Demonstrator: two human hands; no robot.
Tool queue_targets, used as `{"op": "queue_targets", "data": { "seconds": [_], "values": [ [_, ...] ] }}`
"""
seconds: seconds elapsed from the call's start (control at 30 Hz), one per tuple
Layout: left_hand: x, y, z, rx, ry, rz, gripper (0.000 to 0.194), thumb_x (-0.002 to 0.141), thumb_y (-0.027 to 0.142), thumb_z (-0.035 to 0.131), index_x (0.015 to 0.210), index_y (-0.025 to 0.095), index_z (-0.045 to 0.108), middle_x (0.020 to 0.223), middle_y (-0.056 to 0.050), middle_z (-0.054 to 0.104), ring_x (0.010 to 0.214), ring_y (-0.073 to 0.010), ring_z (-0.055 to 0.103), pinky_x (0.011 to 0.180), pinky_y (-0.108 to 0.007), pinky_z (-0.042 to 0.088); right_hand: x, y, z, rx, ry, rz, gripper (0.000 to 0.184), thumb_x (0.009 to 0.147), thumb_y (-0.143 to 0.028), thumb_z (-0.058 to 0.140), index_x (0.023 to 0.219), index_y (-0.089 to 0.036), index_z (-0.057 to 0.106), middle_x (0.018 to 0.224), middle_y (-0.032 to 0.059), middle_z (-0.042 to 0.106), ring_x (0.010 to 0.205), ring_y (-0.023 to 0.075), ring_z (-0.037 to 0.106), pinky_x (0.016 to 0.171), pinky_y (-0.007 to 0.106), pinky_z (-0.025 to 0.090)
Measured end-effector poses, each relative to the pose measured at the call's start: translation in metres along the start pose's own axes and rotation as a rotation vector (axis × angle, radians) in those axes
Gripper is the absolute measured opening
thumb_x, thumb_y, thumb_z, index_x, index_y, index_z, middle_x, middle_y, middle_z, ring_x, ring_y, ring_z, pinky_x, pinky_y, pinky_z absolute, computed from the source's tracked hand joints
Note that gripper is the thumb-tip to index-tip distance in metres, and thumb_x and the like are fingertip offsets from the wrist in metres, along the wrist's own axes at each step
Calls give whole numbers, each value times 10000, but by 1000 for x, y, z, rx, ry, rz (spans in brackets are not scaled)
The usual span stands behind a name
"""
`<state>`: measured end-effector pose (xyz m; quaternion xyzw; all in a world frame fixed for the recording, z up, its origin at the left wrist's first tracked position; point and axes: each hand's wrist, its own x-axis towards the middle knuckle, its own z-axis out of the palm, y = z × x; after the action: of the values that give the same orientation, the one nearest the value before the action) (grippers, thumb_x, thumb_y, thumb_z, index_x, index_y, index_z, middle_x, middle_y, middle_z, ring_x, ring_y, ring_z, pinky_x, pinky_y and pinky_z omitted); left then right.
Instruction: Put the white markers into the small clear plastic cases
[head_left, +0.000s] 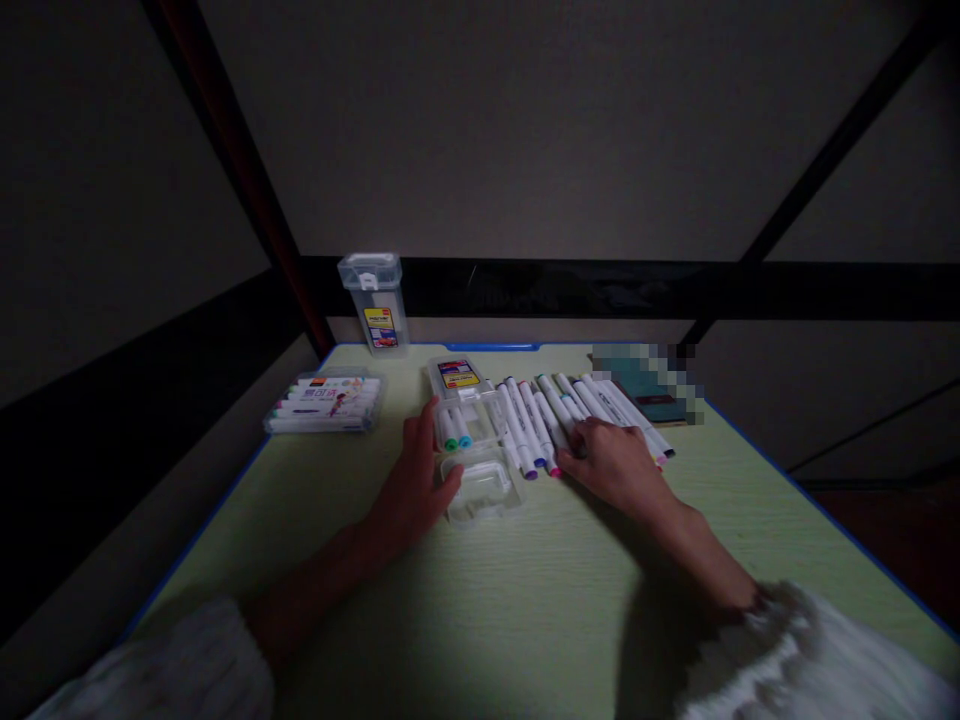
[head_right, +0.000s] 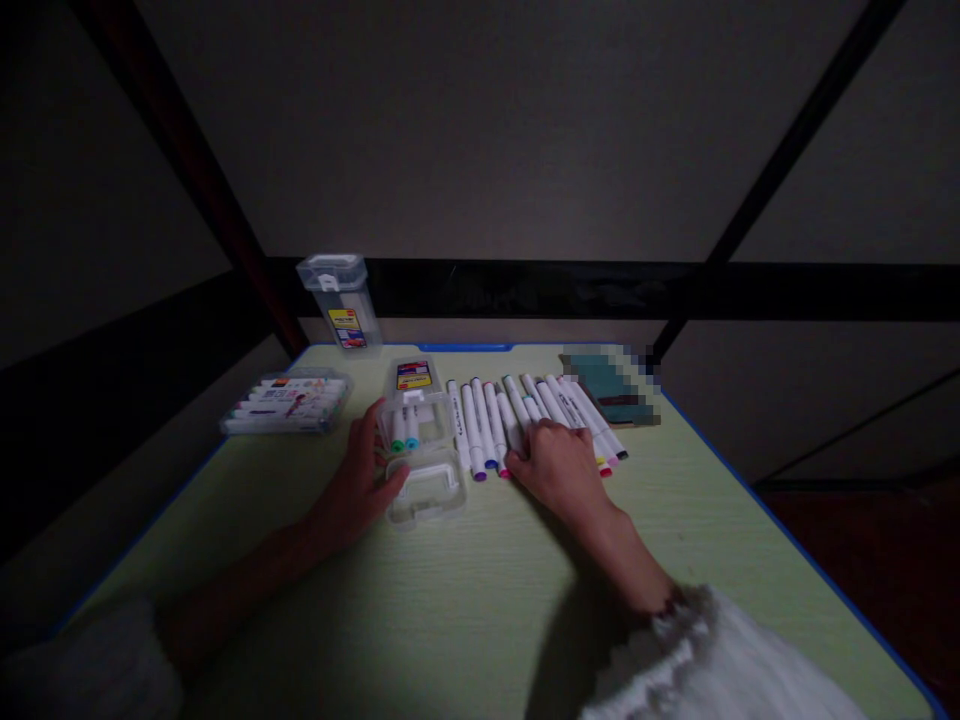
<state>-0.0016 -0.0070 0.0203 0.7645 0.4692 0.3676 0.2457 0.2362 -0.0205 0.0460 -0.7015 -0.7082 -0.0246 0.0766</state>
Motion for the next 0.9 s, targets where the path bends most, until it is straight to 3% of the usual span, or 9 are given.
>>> {"op": "queue_targets", "data": {
  "seconds": [0.9],
  "values": [
    [0,-1,1,-8,0,2,778,742,163,520,1380,282,92,1116,-57,358,892,-162,461,851,-348,442,-2,3,4,33,125,36,171,792,-278,409,757,-167,534,710,79,654,659,214,591,647,322,314]
  ]
}}
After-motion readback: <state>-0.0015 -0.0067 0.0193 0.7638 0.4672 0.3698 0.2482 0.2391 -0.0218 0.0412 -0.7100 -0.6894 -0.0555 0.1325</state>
